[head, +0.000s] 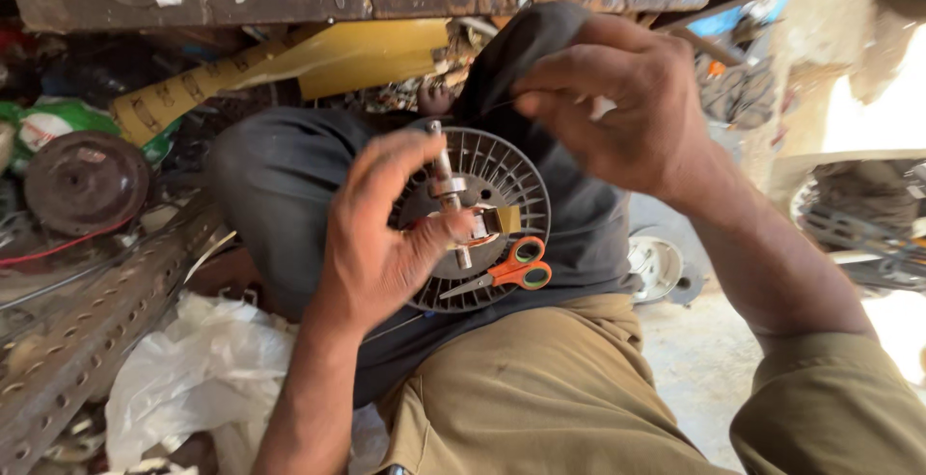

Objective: The person winds copper wire around the core of a motor component by hand, repeatedly threading the wire through the slots while sitting on the floor in a workshop.

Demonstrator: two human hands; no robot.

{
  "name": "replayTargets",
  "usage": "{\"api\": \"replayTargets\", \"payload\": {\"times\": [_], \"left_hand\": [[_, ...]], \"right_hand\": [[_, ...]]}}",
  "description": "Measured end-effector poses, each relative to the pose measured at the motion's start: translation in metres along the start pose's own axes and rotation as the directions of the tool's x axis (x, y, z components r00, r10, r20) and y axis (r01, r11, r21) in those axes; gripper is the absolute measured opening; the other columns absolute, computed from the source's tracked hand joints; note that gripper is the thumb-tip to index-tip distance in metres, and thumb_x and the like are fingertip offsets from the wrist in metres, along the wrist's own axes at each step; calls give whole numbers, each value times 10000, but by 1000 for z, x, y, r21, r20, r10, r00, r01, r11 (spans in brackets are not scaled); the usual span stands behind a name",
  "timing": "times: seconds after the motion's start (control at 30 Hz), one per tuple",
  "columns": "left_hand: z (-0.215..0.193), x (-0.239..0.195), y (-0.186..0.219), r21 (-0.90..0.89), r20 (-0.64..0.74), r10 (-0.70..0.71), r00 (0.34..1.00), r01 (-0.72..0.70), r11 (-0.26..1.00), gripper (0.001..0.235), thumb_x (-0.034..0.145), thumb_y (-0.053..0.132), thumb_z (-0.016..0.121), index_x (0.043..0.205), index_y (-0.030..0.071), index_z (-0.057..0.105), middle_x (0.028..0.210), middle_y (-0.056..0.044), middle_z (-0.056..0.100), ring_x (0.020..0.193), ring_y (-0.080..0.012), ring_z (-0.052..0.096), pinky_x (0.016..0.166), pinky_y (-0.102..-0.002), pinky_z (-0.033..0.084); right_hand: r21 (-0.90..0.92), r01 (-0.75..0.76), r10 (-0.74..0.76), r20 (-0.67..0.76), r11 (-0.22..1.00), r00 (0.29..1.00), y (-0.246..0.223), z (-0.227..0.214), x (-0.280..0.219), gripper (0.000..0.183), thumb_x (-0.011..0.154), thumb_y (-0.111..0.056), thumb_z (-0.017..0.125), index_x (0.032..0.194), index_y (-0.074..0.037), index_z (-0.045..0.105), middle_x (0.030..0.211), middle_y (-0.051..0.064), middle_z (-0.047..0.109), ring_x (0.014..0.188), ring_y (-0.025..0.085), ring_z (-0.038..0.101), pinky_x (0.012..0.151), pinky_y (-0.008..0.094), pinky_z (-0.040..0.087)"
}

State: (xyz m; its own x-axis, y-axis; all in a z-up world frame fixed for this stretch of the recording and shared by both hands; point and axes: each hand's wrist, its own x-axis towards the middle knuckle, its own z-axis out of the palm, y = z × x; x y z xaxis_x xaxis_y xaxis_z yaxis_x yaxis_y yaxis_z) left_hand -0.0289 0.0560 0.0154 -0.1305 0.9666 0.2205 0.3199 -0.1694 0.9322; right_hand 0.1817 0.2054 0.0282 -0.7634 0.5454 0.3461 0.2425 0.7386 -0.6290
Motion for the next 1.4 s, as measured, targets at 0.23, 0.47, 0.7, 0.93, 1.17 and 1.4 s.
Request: {"api": "replayTargets", "payload": {"times": [0.23,0.47,0.7,0.93,1.17,1.4], "left_hand": [[-11,-5,26,281,58,61,996,-75,957,102,899,92,778,913,25,703,1194,-108,693,1214,-332,676,1135,-469,518],[48,11,39,-20,472,191,861,-206,978,191,989,-21,661,1170,31,689,1183,-162,716,1021,-275,708,835,-363,598],[-18,64,-9,11,234,-229,945,233,972,56,982,38,647,1026,5,656,830,-63,730,659,-109,677,565,-226,539],[2,62,-60,-125,68,-331,941,337,933,126,965,47,673,1084,29,637,933,-70,704,784,-132,671,623,-277,542],[-12,28,4,75,450,-109,886,84,994,122,865,141,775,905,34,731,904,-73,714,847,-215,708,748,-348,555],[-1,67,8,227,644,-253,722,136,964,135,805,168,732,807,38,768,775,-95,711,710,-258,700,660,-382,540]], "right_hand": [[79,306,-308,9,949,951,-44,-36,26,116,842,-85,802,937,-29,771,716,64,588,591,184,590,481,372,430],[-13,332,-329,110,943,938,-27,-82,3,204,836,-151,776,1026,-77,781,791,64,610,660,190,585,570,400,446],[-449,-32,-43,-156,893,987,33,-105,-30,279,876,-120,802,1138,-49,737,971,139,677,844,278,655,704,400,518],[315,-43,-15,180,948,984,-3,11,-42,313,938,-129,793,1220,-47,686,1231,137,693,1148,299,716,962,382,588],[539,-233,201,119,809,972,0,62,-79,616,797,-376,884,1223,0,648,1134,130,688,973,252,705,872,353,569],[460,-24,57,-58,888,997,18,85,-88,580,838,-414,857,1184,2,648,1057,128,692,916,266,684,806,367,565]]}}
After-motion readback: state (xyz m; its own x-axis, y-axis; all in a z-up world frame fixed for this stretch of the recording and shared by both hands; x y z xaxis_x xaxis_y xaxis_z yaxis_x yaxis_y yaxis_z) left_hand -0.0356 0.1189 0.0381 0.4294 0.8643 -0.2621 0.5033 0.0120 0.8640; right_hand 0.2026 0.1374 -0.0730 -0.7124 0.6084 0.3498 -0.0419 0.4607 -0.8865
